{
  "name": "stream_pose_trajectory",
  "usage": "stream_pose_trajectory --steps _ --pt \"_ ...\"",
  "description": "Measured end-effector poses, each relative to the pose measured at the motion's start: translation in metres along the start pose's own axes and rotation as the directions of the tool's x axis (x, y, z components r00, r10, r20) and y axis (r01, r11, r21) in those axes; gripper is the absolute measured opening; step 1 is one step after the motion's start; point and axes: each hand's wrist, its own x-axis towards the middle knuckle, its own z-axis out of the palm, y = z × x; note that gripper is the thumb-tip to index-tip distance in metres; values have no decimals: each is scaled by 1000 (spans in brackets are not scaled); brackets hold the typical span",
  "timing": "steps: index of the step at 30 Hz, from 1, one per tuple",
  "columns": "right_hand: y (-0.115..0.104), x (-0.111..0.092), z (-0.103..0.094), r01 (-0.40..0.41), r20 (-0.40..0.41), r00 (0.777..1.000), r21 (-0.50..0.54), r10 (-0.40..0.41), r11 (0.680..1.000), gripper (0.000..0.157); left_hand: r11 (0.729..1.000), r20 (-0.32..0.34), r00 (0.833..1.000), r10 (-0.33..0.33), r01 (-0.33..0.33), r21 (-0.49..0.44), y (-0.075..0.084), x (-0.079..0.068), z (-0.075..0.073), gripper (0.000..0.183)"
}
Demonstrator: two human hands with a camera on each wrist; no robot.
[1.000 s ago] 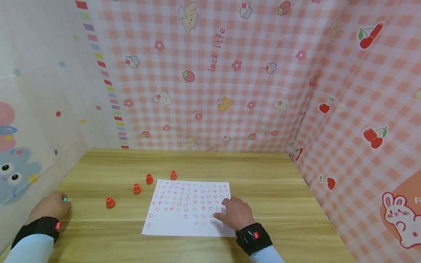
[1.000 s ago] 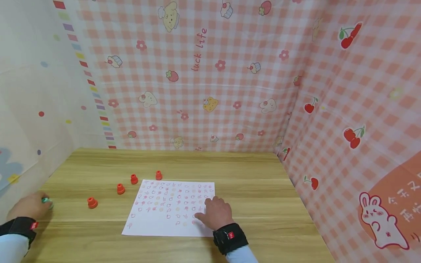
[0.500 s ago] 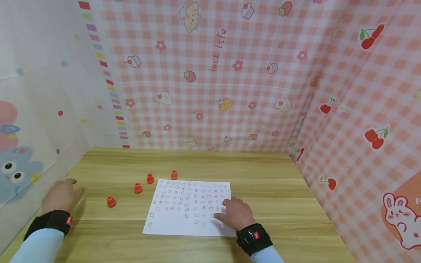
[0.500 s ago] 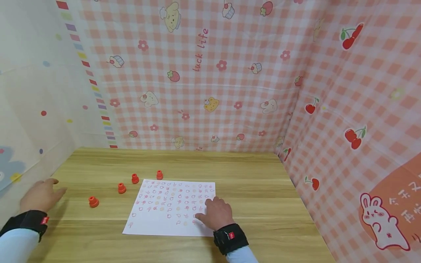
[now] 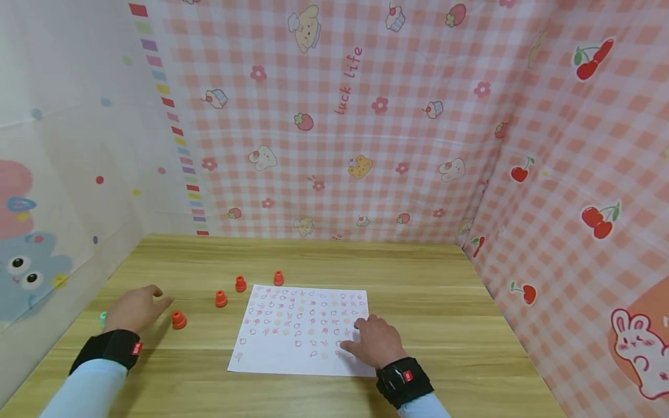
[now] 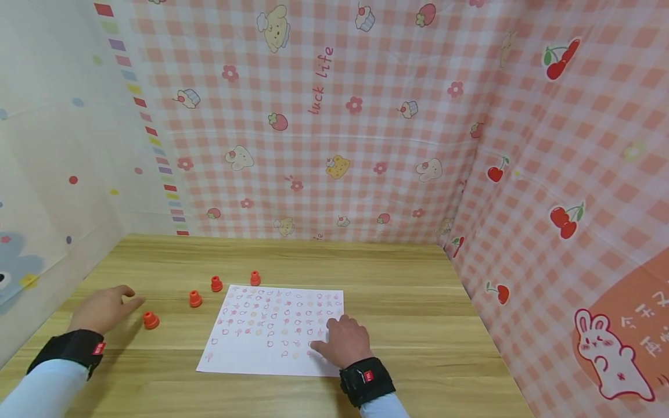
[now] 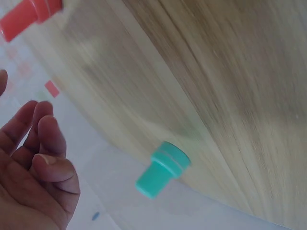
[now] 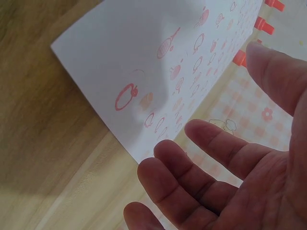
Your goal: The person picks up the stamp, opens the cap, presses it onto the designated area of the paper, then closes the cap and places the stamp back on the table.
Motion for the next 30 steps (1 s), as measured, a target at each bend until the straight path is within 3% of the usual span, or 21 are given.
stream_pose_trajectory --steps 6,11,16,24,30 --pt "-1 0 1 1 0 1000 5 -1 1000 57 999 148 988 -51 52 -4 8 2 7 80" --pt "-1 0 3 3 4 1000 16 -3 1000 56 997 200 978 -68 72 -13 10 4 15 84" --pt "-1 0 2 -3 11 1000 16 3 1000 57 998 199 978 -56 62 -23 14 5 20 74" --pt "-1 1 3 -8 20 1000 6 8 1000 57 1000 161 987 13 -12 -6 21 3 24 28" --pt "-2 0 2 -5 22 1000 16 5 1000 56 1000 146 989 12 -7 -30 25 0 24 23"
